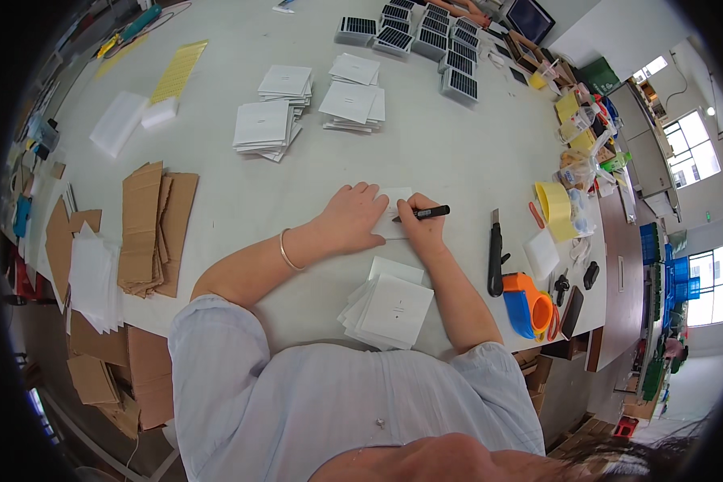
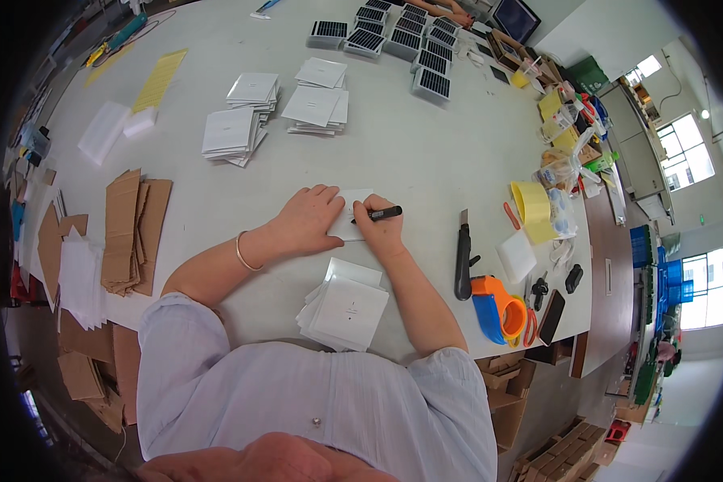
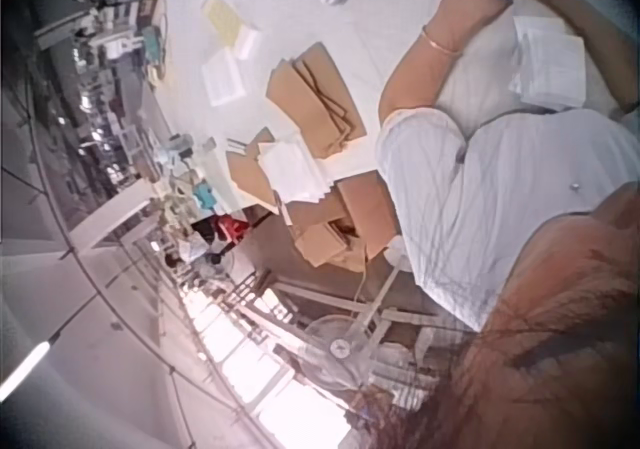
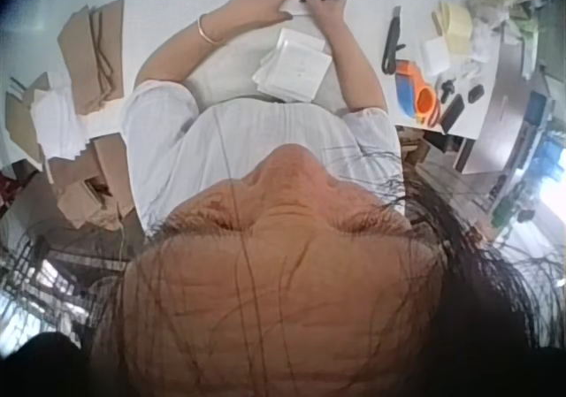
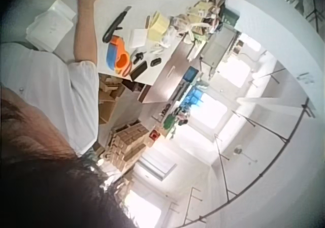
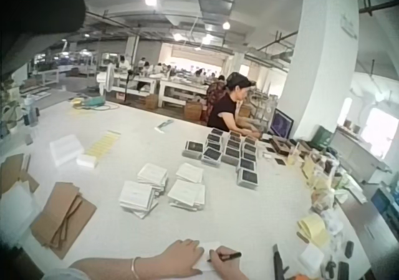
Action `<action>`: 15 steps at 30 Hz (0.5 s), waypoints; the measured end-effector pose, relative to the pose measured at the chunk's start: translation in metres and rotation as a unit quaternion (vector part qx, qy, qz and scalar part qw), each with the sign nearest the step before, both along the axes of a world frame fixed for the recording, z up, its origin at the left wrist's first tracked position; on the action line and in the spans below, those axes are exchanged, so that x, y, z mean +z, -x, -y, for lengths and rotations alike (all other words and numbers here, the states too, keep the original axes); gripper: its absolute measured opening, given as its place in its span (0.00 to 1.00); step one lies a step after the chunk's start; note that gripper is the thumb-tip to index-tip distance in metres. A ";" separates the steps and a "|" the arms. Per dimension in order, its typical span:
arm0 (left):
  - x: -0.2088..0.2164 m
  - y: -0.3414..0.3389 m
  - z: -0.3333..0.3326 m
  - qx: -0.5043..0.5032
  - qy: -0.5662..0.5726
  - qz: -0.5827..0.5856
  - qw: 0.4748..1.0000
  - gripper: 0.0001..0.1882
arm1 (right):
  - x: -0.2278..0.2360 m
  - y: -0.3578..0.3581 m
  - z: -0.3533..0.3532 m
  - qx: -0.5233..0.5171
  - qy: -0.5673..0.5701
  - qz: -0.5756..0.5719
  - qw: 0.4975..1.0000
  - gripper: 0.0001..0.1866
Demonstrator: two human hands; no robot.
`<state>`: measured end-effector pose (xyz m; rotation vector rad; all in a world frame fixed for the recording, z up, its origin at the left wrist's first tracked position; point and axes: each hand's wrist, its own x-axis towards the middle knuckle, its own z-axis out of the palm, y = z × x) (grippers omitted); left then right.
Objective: Writing labels on small white square panels using a marker and organizing them into boxes.
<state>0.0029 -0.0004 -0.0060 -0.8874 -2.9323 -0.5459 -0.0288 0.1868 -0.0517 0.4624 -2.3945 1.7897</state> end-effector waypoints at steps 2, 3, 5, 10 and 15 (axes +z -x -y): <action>0.000 0.000 0.000 0.002 0.003 0.001 1.000 0.28 | 0.001 -0.001 0.001 -0.002 0.018 0.009 1.000 0.14; -0.001 0.000 0.000 0.002 0.002 -0.001 1.000 0.28 | 0.002 -0.001 0.001 -0.005 0.037 0.018 0.999 0.14; -0.001 0.000 0.000 0.003 0.001 -0.001 1.000 0.28 | 0.002 -0.001 0.001 -0.002 0.025 0.008 1.000 0.14; -0.001 -0.001 0.000 0.003 -0.001 -0.005 1.000 0.28 | 0.002 0.000 -0.004 0.012 -0.013 0.018 1.000 0.15; 0.013 -0.002 0.003 0.005 0.004 0.026 1.000 0.28 | 0.007 0.003 -0.009 -0.110 0.207 0.031 0.972 0.13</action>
